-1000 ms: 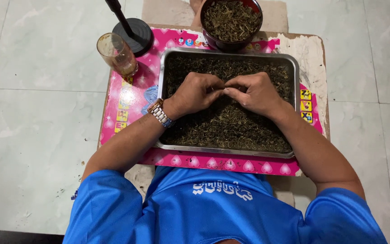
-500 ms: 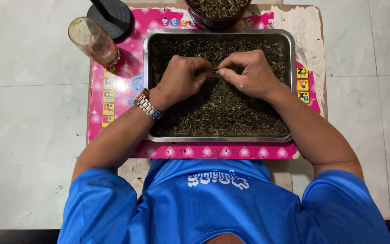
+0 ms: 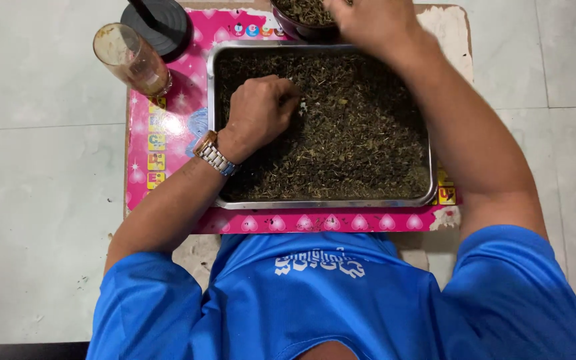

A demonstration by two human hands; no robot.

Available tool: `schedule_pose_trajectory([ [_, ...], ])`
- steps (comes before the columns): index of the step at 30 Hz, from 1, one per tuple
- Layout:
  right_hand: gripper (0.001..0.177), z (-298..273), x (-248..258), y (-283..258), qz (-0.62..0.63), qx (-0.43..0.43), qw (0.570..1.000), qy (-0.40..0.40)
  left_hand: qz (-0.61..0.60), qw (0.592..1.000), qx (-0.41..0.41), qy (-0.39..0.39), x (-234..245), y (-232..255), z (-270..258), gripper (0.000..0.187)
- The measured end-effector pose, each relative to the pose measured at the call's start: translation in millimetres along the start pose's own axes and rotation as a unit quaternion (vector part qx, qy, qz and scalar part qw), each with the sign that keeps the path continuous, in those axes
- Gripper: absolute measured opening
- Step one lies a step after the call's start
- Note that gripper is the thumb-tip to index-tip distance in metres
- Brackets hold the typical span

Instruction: Sorting through dried tea leaves in a metal tray to remove stems and debris

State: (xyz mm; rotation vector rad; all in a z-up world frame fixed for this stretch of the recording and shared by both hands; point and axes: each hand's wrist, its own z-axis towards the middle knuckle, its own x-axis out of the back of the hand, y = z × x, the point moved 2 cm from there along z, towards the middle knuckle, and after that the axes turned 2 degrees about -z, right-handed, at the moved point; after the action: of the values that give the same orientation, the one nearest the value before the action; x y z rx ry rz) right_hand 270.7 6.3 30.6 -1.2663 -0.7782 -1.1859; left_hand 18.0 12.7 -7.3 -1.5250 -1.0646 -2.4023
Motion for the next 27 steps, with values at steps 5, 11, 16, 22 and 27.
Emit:
schedule_pose_trajectory([
  [5,0.022,-55.2,8.6,-51.8,-0.029,0.208,0.977,0.032,0.041,0.997,0.056,-0.033,-1.8,-2.8,0.0,0.015],
  [11,0.022,-55.0,-17.5,-24.7,-0.026,0.123,0.985,-0.121,0.115,0.983,0.11,-0.094,-2.2,-5.9,5.0,0.018],
  [16,0.014,-51.3,-29.2,-33.7,-0.041,0.128,0.984,-0.119,0.111,0.982,0.119,-0.1,-2.6,-4.6,4.3,0.021],
  [22,0.021,-46.4,-46.4,-39.2,-0.107,0.134,0.979,-0.113,0.134,0.981,0.105,-0.097,-6.5,-8.5,3.1,0.023],
  [27,0.022,-54.3,-25.3,-51.1,-0.077,0.106,0.97,-0.203,0.111,0.982,0.106,-0.107,-2.3,-4.8,4.1,0.024],
])
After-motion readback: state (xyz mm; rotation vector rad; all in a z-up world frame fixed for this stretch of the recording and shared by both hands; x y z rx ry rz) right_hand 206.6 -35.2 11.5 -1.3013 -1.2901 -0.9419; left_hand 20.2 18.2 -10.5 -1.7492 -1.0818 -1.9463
